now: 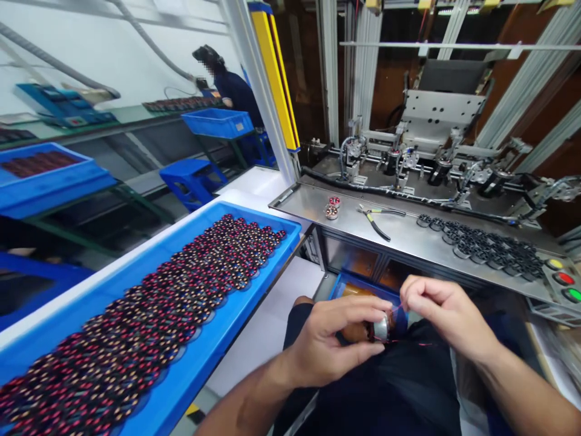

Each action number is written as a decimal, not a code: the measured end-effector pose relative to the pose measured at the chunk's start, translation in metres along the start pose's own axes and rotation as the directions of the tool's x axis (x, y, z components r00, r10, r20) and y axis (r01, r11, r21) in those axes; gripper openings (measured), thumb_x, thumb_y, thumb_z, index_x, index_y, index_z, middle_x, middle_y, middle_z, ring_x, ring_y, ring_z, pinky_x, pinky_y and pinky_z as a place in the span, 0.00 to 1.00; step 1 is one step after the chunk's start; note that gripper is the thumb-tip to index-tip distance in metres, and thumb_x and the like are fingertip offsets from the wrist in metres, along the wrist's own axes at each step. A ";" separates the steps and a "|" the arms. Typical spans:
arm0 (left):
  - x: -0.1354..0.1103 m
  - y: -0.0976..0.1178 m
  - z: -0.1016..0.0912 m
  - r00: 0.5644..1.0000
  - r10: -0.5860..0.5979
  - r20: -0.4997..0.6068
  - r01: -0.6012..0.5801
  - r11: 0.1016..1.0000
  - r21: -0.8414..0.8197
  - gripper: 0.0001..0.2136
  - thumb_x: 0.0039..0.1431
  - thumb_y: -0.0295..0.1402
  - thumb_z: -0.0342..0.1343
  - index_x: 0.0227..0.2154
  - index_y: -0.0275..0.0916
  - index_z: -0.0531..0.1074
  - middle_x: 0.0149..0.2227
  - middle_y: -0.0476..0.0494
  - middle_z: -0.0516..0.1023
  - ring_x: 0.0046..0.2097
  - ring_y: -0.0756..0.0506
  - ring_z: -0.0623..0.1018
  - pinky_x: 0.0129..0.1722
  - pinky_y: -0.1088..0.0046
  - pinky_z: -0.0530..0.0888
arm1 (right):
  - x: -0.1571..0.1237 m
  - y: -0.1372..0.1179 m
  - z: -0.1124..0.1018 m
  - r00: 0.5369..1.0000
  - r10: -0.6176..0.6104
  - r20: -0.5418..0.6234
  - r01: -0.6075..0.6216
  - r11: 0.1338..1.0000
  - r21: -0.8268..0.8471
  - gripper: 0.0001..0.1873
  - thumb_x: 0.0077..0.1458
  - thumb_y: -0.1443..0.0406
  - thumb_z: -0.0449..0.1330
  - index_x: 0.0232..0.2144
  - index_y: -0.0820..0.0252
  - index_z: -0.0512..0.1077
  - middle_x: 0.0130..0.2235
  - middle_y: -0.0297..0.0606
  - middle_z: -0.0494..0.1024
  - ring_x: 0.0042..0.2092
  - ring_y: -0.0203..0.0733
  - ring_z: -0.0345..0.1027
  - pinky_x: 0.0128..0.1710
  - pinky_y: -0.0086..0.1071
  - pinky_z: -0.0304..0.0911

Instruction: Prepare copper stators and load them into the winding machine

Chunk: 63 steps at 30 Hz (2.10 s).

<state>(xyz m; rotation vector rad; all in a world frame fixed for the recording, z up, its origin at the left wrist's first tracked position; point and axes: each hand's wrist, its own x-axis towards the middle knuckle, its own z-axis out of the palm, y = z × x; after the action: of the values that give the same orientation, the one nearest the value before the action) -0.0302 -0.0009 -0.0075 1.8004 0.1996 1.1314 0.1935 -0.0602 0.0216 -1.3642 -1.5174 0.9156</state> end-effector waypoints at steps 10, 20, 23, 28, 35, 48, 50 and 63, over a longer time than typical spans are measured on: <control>-0.004 -0.011 -0.002 0.818 -0.522 -0.242 0.326 0.768 -0.552 0.20 0.48 0.24 0.71 0.45 0.39 0.79 0.50 0.38 0.83 0.42 0.47 0.84 0.45 0.74 0.81 | 0.177 0.082 -0.033 0.973 -0.228 0.017 0.144 0.554 -0.820 0.38 0.55 0.53 0.67 0.61 0.68 0.66 0.66 0.62 0.62 0.67 0.66 0.54 0.66 0.57 0.50; -0.002 -0.006 -0.004 0.793 -0.493 -0.358 0.225 0.783 -0.581 0.10 0.55 0.32 0.67 0.40 0.38 0.80 0.47 0.41 0.84 0.35 0.51 0.82 0.34 0.79 0.81 | 0.169 0.104 -0.033 0.984 -0.103 0.145 0.176 0.480 -0.860 0.29 0.62 0.54 0.54 0.58 0.68 0.68 0.58 0.62 0.70 0.59 0.67 0.62 0.58 0.59 0.57; 0.000 -0.004 -0.002 0.772 -0.518 -0.368 0.242 0.776 -0.583 0.10 0.54 0.33 0.68 0.39 0.37 0.80 0.47 0.40 0.84 0.34 0.51 0.82 0.33 0.79 0.81 | 0.168 0.102 -0.038 0.987 -0.098 0.129 0.162 0.539 -0.827 0.24 0.60 0.58 0.55 0.51 0.69 0.73 0.52 0.62 0.74 0.55 0.65 0.66 0.58 0.57 0.58; 0.003 0.000 0.001 0.746 -0.572 -0.342 0.247 0.714 -0.655 0.10 0.50 0.33 0.70 0.35 0.37 0.80 0.43 0.42 0.85 0.31 0.51 0.82 0.30 0.78 0.81 | 0.159 0.094 -0.066 0.998 -0.055 0.021 0.055 0.755 -0.654 0.26 0.62 0.53 0.50 0.46 0.68 0.75 0.45 0.58 0.79 0.49 0.62 0.73 0.51 0.53 0.66; 0.009 -0.002 0.010 0.707 -0.625 -0.329 0.308 0.692 -0.653 0.12 0.51 0.35 0.69 0.37 0.35 0.80 0.44 0.40 0.84 0.28 0.51 0.83 0.29 0.78 0.81 | 0.052 0.071 -0.031 0.984 0.178 -0.021 -0.156 0.906 0.394 0.24 0.58 0.48 0.56 0.48 0.55 0.76 0.38 0.44 0.78 0.39 0.49 0.74 0.39 0.43 0.72; 0.005 -0.010 0.016 0.752 -0.612 -0.246 0.347 0.684 -0.642 0.19 0.48 0.30 0.72 0.45 0.37 0.79 0.43 0.42 0.84 0.35 0.49 0.84 0.38 0.78 0.81 | -0.121 0.070 0.063 0.824 0.470 0.317 -0.541 0.485 0.687 0.36 0.52 0.43 0.64 0.58 0.52 0.72 0.46 0.46 0.77 0.49 0.55 0.75 0.51 0.49 0.69; 0.005 -0.010 0.017 0.752 -0.615 -0.239 0.343 0.674 -0.655 0.19 0.46 0.27 0.72 0.44 0.38 0.79 0.47 0.42 0.84 0.35 0.50 0.84 0.37 0.79 0.81 | -0.130 0.068 0.062 0.855 0.440 0.275 -0.511 0.624 0.591 0.40 0.46 0.44 0.69 0.58 0.52 0.72 0.48 0.47 0.78 0.50 0.57 0.75 0.52 0.48 0.70; 0.004 -0.004 0.020 0.772 -0.592 -0.232 0.394 0.731 -0.557 0.17 0.50 0.28 0.70 0.45 0.37 0.78 0.35 0.43 0.84 0.32 0.52 0.80 0.35 0.79 0.79 | -0.089 0.049 0.051 0.994 0.097 -0.057 -0.088 0.985 0.147 0.28 0.53 0.62 0.69 0.56 0.48 0.73 0.45 0.43 0.83 0.40 0.46 0.81 0.44 0.35 0.76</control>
<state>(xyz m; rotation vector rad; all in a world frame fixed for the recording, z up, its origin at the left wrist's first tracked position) -0.0117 -0.0091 -0.0101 0.9615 0.5672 1.0127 0.1637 -0.1411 -0.0530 -1.3548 -1.3218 1.0099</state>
